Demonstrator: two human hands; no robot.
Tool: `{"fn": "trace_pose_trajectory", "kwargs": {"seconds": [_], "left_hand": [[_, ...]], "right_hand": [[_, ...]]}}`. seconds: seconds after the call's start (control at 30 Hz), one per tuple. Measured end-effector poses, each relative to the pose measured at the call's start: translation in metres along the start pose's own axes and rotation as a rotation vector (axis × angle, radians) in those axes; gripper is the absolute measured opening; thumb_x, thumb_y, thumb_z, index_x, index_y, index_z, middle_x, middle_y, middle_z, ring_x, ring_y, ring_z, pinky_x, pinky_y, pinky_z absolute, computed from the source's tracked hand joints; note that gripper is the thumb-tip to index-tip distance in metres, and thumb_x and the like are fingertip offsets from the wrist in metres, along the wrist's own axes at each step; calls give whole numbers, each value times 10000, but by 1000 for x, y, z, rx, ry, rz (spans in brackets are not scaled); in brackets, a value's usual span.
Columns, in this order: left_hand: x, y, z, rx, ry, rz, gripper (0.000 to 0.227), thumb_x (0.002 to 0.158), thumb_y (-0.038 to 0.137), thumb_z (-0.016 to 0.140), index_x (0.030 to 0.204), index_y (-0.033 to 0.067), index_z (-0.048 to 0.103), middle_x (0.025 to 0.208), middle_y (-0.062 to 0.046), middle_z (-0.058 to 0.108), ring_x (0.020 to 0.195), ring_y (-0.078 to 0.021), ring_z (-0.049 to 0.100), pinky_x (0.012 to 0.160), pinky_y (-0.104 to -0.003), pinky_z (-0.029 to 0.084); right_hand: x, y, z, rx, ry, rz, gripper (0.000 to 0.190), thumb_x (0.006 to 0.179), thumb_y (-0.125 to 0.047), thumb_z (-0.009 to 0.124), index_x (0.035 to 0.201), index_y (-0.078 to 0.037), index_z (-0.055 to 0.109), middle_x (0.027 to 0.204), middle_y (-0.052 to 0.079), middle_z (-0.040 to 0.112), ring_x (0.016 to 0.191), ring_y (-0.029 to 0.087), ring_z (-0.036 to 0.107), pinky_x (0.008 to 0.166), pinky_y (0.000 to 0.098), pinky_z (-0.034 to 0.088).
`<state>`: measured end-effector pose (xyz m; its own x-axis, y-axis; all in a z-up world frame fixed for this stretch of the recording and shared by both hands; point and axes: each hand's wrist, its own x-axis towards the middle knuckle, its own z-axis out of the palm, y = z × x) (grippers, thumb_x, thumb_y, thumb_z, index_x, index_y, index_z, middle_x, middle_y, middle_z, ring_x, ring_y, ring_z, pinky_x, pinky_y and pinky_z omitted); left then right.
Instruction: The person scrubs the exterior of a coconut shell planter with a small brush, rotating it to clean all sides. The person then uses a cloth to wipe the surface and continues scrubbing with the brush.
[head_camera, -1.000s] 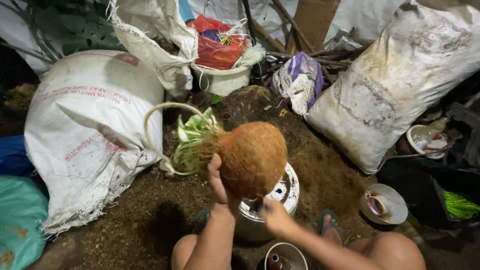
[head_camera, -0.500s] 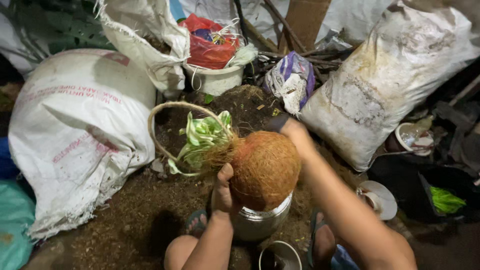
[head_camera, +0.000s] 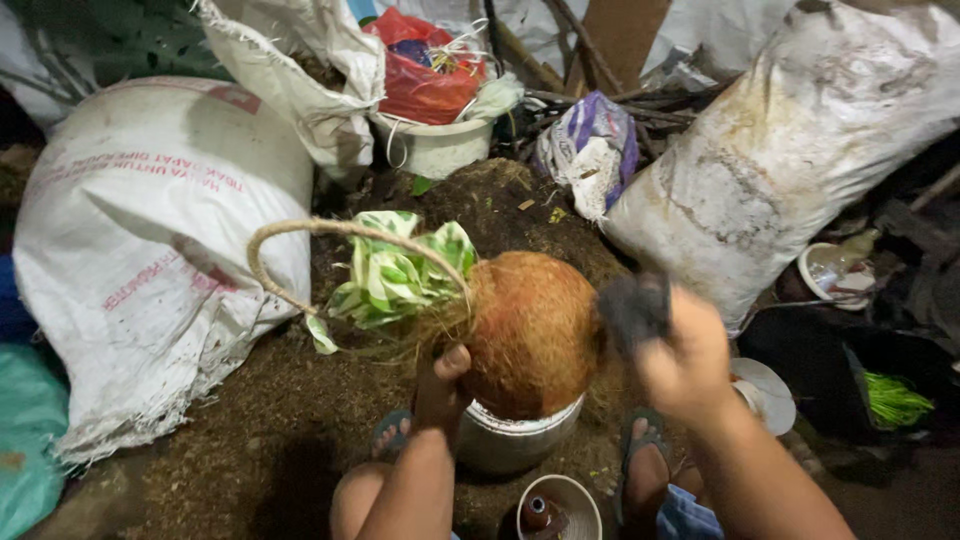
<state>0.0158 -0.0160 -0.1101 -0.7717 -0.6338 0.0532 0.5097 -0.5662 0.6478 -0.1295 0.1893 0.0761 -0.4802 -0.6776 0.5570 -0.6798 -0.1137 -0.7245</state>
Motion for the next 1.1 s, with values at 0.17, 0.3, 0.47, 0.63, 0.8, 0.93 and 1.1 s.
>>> {"fn": "trace_pose_trajectory", "kwargs": {"seconds": [0.17, 0.3, 0.47, 0.63, 0.8, 0.93, 1.1], "left_hand": [[-1, -10, -5, 94, -154, 83, 683, 813, 359, 844, 1355, 19, 604, 1313, -100, 658, 1195, -270, 635, 1003, -431, 525], [9, -6, 6, 395, -198, 250, 598, 939, 430, 779, 1351, 13, 663, 1275, -82, 676, 1158, -241, 627, 986, -402, 520], [5, 28, 44, 627, 25, -52, 570, 928, 475, 674, 1177, -37, 683, 1134, -158, 664, 1040, -304, 571, 929, -434, 490], [-11, 39, 85, 205, -50, -214, 671, 805, 461, 812, 1308, 49, 647, 1258, -81, 696, 1178, -250, 629, 1036, -412, 480], [-2, 45, 83, 280, 111, -255, 680, 777, 402, 817, 1323, 33, 650, 1257, -94, 702, 1149, -255, 652, 1022, -431, 501], [-1, 42, 73, -42, -27, -374, 702, 760, 376, 820, 1341, 28, 636, 1253, -102, 698, 1118, -263, 668, 989, -445, 531], [-7, 38, 67, -19, -48, -202, 647, 807, 353, 796, 1332, 9, 637, 1226, -90, 693, 1082, -260, 674, 933, -420, 576]], "right_hand": [[57, 78, 44, 523, -91, 271, 200, 989, -136, 591, 1095, 1, 689, 1036, 19, 712, 985, 110, 639, 904, 264, 509], [32, 104, 42, 788, 252, 486, 185, 945, -132, 577, 1052, -26, 684, 957, 24, 710, 879, 124, 655, 813, 275, 520], [17, 82, 16, 461, 401, 261, 191, 1032, -114, 578, 1070, 15, 714, 963, 14, 671, 863, 102, 568, 799, 249, 463], [5, 43, 26, 224, 353, 146, 108, 1011, -37, 601, 1047, 25, 681, 982, 23, 667, 902, 93, 578, 830, 250, 476], [-12, 17, 35, 83, 150, 130, 117, 966, -42, 626, 1020, 17, 711, 877, 30, 692, 775, 92, 613, 700, 257, 513], [1, 44, 16, 22, 35, 44, 129, 981, -50, 607, 1036, 25, 697, 930, 49, 691, 824, 116, 623, 732, 269, 517], [21, 138, 28, 197, 49, 447, 156, 934, -58, 604, 1044, 5, 694, 908, 64, 675, 797, 153, 620, 716, 296, 512]]}}
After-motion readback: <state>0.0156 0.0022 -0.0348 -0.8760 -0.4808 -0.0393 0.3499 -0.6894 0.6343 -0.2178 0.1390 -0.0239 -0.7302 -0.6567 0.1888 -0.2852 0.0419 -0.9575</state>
